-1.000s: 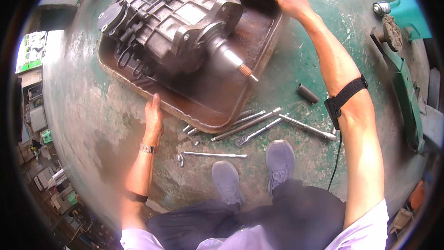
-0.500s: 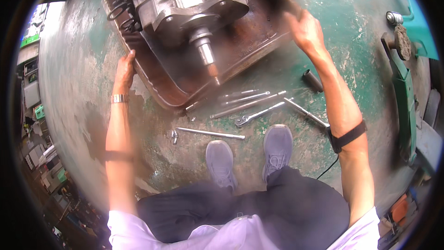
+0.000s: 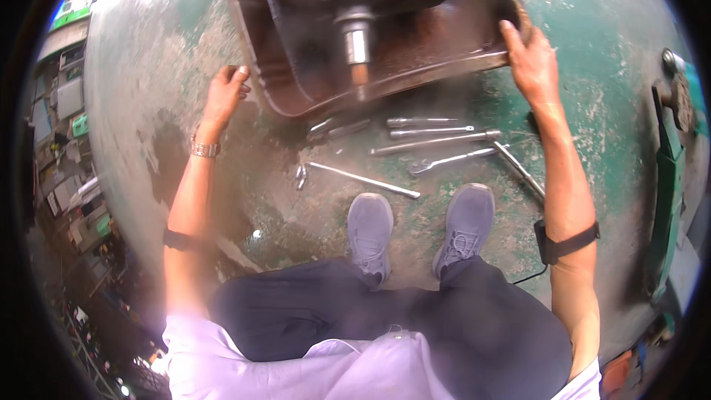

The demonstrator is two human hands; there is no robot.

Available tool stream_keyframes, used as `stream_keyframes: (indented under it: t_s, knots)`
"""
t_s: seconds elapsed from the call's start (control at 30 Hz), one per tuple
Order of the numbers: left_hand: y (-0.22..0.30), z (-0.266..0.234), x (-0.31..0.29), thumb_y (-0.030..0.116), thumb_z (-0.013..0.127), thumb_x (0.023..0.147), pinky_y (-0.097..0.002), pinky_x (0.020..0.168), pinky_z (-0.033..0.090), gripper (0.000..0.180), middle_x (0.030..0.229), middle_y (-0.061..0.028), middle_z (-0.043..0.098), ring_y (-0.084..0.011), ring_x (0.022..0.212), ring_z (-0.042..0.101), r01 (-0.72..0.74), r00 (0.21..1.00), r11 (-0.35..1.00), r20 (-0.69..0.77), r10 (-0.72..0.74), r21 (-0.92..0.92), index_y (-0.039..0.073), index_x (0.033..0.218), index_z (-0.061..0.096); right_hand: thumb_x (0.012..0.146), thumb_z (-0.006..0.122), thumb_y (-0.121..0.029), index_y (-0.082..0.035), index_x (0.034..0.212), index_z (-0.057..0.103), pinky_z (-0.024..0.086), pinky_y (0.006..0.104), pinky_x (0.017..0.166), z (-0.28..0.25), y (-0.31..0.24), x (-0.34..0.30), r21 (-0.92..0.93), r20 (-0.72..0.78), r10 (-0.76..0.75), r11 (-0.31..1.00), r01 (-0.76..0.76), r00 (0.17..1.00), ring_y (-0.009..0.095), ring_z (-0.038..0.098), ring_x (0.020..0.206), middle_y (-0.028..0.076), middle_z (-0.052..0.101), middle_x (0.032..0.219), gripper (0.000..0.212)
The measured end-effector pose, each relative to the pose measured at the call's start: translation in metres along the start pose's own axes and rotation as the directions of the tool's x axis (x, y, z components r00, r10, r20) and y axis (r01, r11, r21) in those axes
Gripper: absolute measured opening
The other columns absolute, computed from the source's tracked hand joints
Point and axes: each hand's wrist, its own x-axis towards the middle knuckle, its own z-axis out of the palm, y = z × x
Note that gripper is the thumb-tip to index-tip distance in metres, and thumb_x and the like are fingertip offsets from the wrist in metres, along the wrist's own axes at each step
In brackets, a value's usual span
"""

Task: The person manipulates a transmission assembly on a metal tray, rotating the output shaft by hand and adjusting components. The person uses a socket wrench to tighten a bolt on the shaft and continues to rotate and inspect the assembly.

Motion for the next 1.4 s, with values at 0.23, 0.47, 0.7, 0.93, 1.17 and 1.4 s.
stream_keyframes:
  t_s: [0.23, 0.47, 0.7, 0.93, 1.17, 1.4]
  knots:
    - [-0.06, 0.004, -0.114, 0.022, 0.055, 0.091, -0.0275, 0.064, 0.05, 0.029, 0.088, -0.0098, 0.062, -0.0149, 0.071, 0.061, 0.18, 0.984, 0.936, 0.034, -0.178, -0.303, -0.005, 0.103, 0.055, 0.086, 0.054, -0.052, 0.0, 0.096, 0.058, 0.044, 0.0295, 0.066, -0.007, 0.007, -0.006, 0.157, 0.137, 0.008, 0.987, -0.03, 0.991, 0.017, 0.057, 0.074, 0.01, 0.062, 0.081, 0.054]
    - [-0.082, 0.065, -0.185, 0.01, 0.061, 0.083, -0.0277, 0.065, 0.048, 0.022, 0.086, -0.0092, 0.065, -0.013, 0.072, 0.059, 0.249, 0.966, 0.957, -0.038, -0.258, -0.15, -0.004, 0.099, 0.06, 0.09, 0.052, -0.047, -0.004, 0.119, 0.051, 0.046, 0.0272, 0.067, -0.02, 0.041, -0.029, 0.264, 0.217, -0.027, 0.964, -0.031, 0.976, 0.015, 0.059, 0.08, 0.01, 0.063, 0.102, 0.052]
    - [-0.045, 0.091, -0.175, 0.008, 0.068, 0.074, -0.0326, 0.066, 0.049, 0.022, 0.085, -0.0154, 0.063, -0.0224, 0.073, 0.061, 0.009, 0.992, 0.998, -0.127, -0.018, -0.066, -0.004, 0.092, 0.061, 0.09, 0.058, -0.035, 0.0, 0.121, 0.051, 0.047, 0.025, 0.069, -0.027, 0.049, -0.038, 0.338, 0.204, 0.023, 0.937, -0.093, 0.979, 0.012, 0.059, 0.081, 0.009, 0.061, 0.101, 0.048]
    - [-0.01, 0.118, -0.163, 0.016, 0.072, 0.07, -0.0443, 0.074, 0.048, 0.032, 0.092, -0.0169, 0.057, -0.0369, 0.088, 0.057, -0.225, 0.972, 0.97, 0.094, 0.216, 0.098, 0.001, 0.094, 0.057, 0.09, 0.058, -0.025, 0.001, 0.119, 0.052, 0.048, 0.0261, 0.073, -0.027, 0.035, -0.051, 0.378, 0.175, -0.053, 0.925, -0.018, 0.983, 0.014, 0.06, 0.084, 0.009, 0.062, 0.104, 0.04]
    - [-0.011, 0.131, -0.153, 0.013, 0.067, 0.074, -0.0431, 0.071, 0.048, 0.02, 0.088, -0.0158, 0.058, -0.0362, 0.083, 0.058, -0.317, 0.943, 0.936, 0.153, 0.295, 0.152, 0.002, 0.089, 0.061, 0.09, 0.058, -0.021, 0.002, 0.116, 0.053, 0.046, 0.0252, 0.074, -0.029, 0.005, -0.071, 0.44, 0.232, -0.125, 0.898, 0.011, 0.965, 0.013, 0.059, 0.082, 0.008, 0.062, 0.103, 0.035]
    - [0.005, 0.112, -0.15, 0.008, 0.067, 0.082, -0.0225, 0.062, 0.048, 0.017, 0.08, -0.0039, 0.065, -0.0103, 0.068, 0.061, 0.221, 0.928, 0.753, 0.371, 0.033, -0.619, 0.0, 0.097, 0.065, 0.089, 0.057, -0.011, 0.003, 0.105, 0.058, 0.049, 0.0267, 0.076, -0.02, -0.029, -0.099, 0.557, 0.289, -0.245, 0.829, 0.046, 0.925, 0.014, 0.058, 0.087, 0.009, 0.062, 0.097, 0.021]
